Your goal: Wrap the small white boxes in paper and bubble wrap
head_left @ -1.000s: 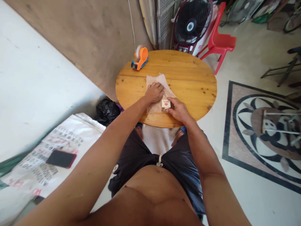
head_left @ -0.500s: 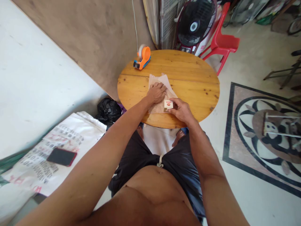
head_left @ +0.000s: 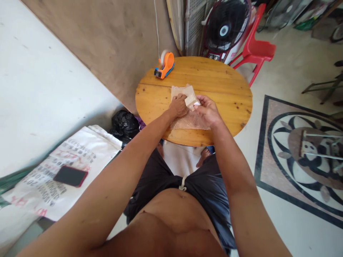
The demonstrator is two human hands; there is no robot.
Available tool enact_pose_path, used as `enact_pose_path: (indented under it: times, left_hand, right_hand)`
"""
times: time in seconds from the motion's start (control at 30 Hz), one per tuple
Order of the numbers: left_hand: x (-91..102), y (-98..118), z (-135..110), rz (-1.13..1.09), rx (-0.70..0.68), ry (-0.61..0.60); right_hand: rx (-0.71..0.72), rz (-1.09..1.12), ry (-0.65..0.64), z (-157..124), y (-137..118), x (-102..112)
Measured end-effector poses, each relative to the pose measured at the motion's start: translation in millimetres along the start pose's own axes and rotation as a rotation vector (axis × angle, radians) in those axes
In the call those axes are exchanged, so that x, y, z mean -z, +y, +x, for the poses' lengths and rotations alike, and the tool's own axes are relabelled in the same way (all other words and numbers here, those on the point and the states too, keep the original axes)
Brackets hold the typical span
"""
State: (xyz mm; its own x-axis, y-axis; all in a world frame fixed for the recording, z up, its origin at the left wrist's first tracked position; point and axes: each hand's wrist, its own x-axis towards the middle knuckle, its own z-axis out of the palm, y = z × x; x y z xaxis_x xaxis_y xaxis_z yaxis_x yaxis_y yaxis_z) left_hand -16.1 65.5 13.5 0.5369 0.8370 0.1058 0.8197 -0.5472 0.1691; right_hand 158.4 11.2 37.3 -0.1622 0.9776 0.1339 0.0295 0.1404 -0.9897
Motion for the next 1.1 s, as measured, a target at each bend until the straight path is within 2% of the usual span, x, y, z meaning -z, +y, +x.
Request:
enact_pose_path:
  times: [0.17, 0.33, 0.57, 0.93, 1.1]
  left_hand:
    - [0.5, -1.2, -1.0, -0.022, -0.008, 0.023]
    - [2.2, -1.9, -2.0, -0.051, -0.017, 0.013]
    - [-1.5, -8.6, 1.3, -0.099, 0.002, 0.021]
    - [1.1, -31.5, -5.4, -0.078, -0.192, -0.015]
    - [5.8, -34.8, -5.5, -0.072, -0.206, -0.088]
  right_hand:
    - [-0.059, 0.087, 0.006, 11.6, 11.1, -3.1]
    - [0.004, -0.03, 0.007, 15.9, 28.6, 6.5]
    - [0.034, -0.144, 0.013, 22.5, 38.9, 20.4]
    - [0.095, -0.297, 0.057, 18.4, 54.3, 21.8]
    - [0.139, -0.422, 0.07, 16.8, 53.3, 20.3]
